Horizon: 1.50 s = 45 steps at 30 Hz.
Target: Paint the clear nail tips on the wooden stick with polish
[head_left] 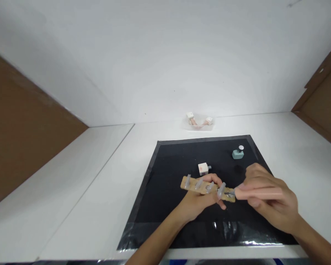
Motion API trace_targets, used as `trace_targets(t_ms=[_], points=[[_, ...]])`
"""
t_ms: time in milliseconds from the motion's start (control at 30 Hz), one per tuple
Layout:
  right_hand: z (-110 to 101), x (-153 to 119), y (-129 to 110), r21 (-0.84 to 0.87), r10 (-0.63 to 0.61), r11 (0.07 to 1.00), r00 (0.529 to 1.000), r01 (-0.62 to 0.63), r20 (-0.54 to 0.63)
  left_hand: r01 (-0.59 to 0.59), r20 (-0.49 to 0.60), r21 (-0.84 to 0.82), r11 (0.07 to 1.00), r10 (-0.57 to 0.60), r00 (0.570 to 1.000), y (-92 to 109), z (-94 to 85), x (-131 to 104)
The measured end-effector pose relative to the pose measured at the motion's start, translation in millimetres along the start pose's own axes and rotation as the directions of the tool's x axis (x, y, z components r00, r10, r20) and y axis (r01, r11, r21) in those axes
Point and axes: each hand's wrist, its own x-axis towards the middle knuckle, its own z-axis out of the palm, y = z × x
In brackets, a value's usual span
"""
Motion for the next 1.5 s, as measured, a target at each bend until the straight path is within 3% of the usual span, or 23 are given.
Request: trace_targets(t_ms=[133,433,600,700,833,967,1067,1167,1267,1400,1500], points=[[3.4,2.6,-2.9,-0.004,0.01,1.0,0.999,-0.01,0.049,0.027,0.022,-0.116,0.993,-0.025,0.999,-2.1,2.1,0.9],[3.6,-3.0,0.1,-0.111,0.047,0.993,0.999,-0.048,-0.009,0.045,0.035,-0.145,0.988,-0.04,0.999,-4.3,2.7,1.4],[-0.5,-6.1,4.8,-0.092,0.1,0.989,0.986,-0.113,-0.135,0.085,0.021,-0.072,0.994,-0.084,0.996,-2.6,2.3,1.7],[-3.5,-8.7,7.6,-0.035,0.235,0.967,0.937,-0.252,-0.258,0.134,-0.026,-0.004,0.991,-0.134,0.991,0.5,2.4,0.7],[-5.4,-8.1,9.4,0.044,0.442,0.888,0.821,-0.458,-0.362,0.184,-0.072,0.022,0.983,-0.183,0.981,6.6,2.4,-1.2],[-5.4,-8.2,12.3,0.152,0.567,0.817,0.731,-0.556,-0.378,0.182,-0.077,0.085,0.98,-0.176,0.981,9.8,0.7,-2.6],[-6.5,-10.1,15.4,0.238,0.628,0.777,0.696,-0.583,-0.348,0.177,-0.116,0.215,0.96,-0.155,0.981,10.9,0.5,-3.0],[-8.1,-10.4,15.9,0.265,0.659,0.752,0.704,-0.604,-0.265,0.156,-0.118,0.282,0.947,-0.127,0.985,11.0,1.1,-3.1],[-8.5,-8.2,12.9,0.224,0.649,0.758,0.741,-0.612,-0.173,0.111,-0.089,0.297,0.948,-0.088,0.992,8.6,0.5,-2.9],[-6.7,-5.0,8.8,0.229,0.57,0.811,0.814,-0.537,-0.109,0.022,-0.038,0.238,0.971,-0.013,0.999,3.5,-1.8,-2.2],[-5.3,-4.0,7.8,0.236,0.549,0.822,0.831,-0.518,-0.086,-0.014,-0.011,0.179,0.984,0.016,1.0,1.7,-3.0,-1.9]])
